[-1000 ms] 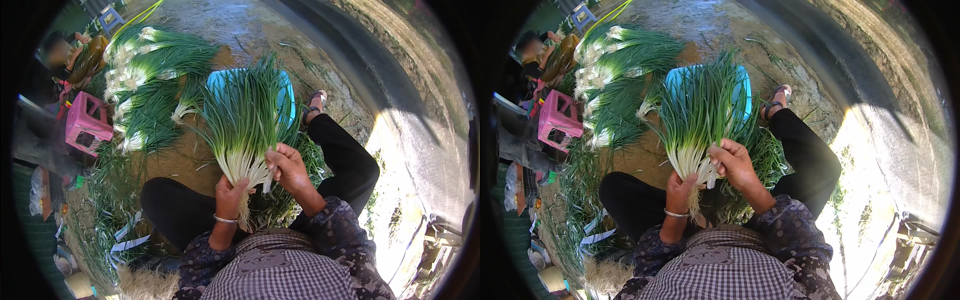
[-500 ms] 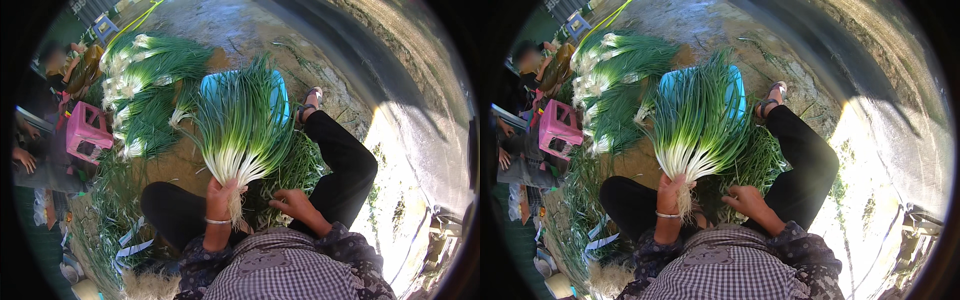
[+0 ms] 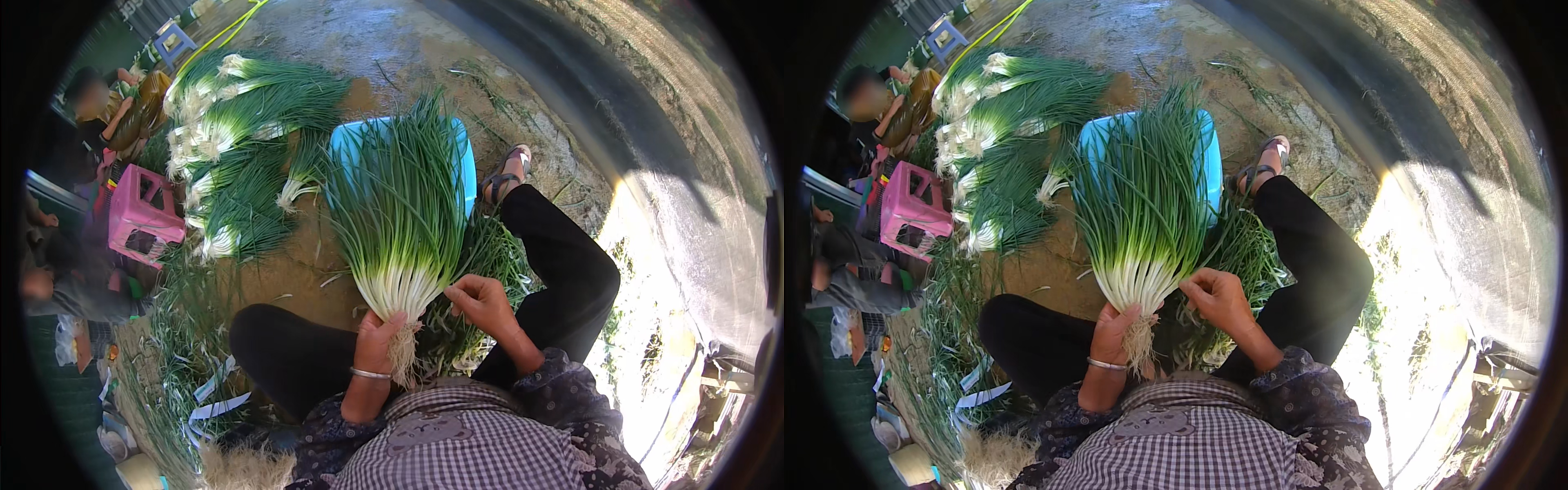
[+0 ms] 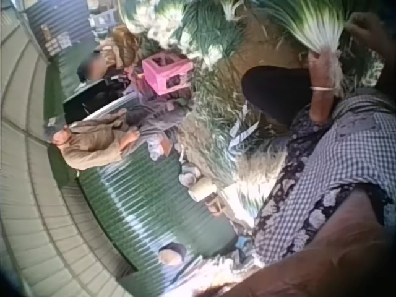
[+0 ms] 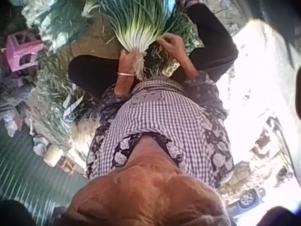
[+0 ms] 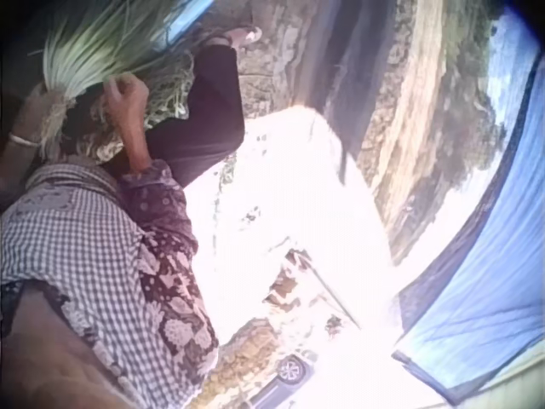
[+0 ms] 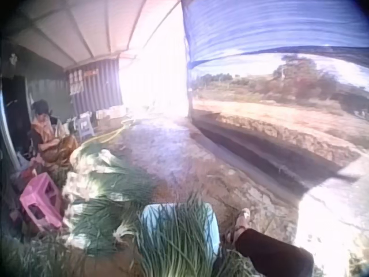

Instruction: The person gathers green onions, aligns the roots, and ties them into bundles using a rubber band. The person places the finished bundles on a blue stool and repeats the process with additional bunches.

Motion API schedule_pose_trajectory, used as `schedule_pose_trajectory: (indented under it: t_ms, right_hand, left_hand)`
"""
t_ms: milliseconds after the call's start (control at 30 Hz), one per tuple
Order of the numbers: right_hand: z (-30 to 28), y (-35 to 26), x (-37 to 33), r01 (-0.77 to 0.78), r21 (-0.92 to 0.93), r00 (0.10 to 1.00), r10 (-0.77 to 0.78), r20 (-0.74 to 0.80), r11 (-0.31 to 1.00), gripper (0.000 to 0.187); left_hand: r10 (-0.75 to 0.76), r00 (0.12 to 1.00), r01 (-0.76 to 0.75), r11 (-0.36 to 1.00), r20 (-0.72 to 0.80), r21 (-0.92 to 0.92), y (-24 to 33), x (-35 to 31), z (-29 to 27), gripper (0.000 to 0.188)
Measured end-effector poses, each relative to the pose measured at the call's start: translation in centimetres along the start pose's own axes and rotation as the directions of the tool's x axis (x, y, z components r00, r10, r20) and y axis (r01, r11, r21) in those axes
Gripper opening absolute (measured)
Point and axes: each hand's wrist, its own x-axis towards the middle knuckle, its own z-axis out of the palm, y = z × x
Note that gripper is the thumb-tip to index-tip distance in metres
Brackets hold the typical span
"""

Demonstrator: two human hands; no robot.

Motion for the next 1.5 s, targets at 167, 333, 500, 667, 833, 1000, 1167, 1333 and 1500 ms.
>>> schedule_pose_trajectory:
  t_ms: [167, 333, 500, 667, 833, 1000, 1167, 1333, 1500]
  right_hand:
    - [2.9, -3.7, 2.6, 0.261, 0.132, 0.964, -0.252, -0.081, 0.956, 0.030]
    - [5.5, -5.0, 6.3, 0.466, -0.169, 0.883, -0.469, 0.023, 0.869, 0.035]
    - [6.5, -4.7, 6.4, 0.523, -0.203, 0.847, -0.531, 0.018, 0.827, 0.031]
    - [5.8, -4.0, 7.4, 0.414, -0.238, 0.886, -0.449, -0.118, 0.879, 0.024]
    - [6.0, -4.4, 9.9, 0.363, -0.388, 0.881, -0.447, -0.153, 0.847, 0.033]
    - [6.1, -4.3, 11.5, 0.235, -0.149, 0.959, -0.254, -0.125, 0.960, 0.037]
    - [5.5, -3.8, 10.9, 0.097, 0.398, 0.995, -0.084, -0.049, 0.912, 0.027]
    - [4.6, -3.5, 9.4, 0.091, 0.501, 0.993, -0.041, -0.109, 0.861, 0.018]
    - [4.3, -3.3, 8.8, 0.107, 0.505, 0.991, -0.052, -0.120, 0.856, 0.013]
  left_hand:
    - [0.012, 1.000, -0.013, 0.999, 0.003, 0.048, -0.2, 0.2, 0.1, 0.038]
    - [0.006, 0.993, -0.021, 0.991, -0.114, -0.131, -0.3, 0.6, 0.7, 0.038]
    - [0.026, 0.989, -0.039, 0.996, -0.146, -0.085, -0.1, 0.5, 0.3, 0.037]
    - [0.019, 0.981, -0.037, 0.995, -0.193, -0.089, -0.9, 0.6, -0.1, 0.036]
    - [0.037, 0.976, -0.074, 0.983, -0.213, -0.168, -0.7, 0.4, 0.6, 0.037]
    - [0.027, 0.984, -0.056, 0.986, -0.177, -0.157, -0.3, 0.4, 0.7, 0.036]
    - [0.049, 0.982, -0.081, 0.982, -0.184, -0.172, 0.0, 0.3, 1.0, 0.035]
    - [0.039, 0.976, -0.079, 0.980, -0.213, -0.182, 0.2, 0.1, 1.3, 0.036]
    - [0.049, 0.981, -0.082, 0.981, -0.188, -0.175, 0.2, 0.0, 1.4, 0.035]
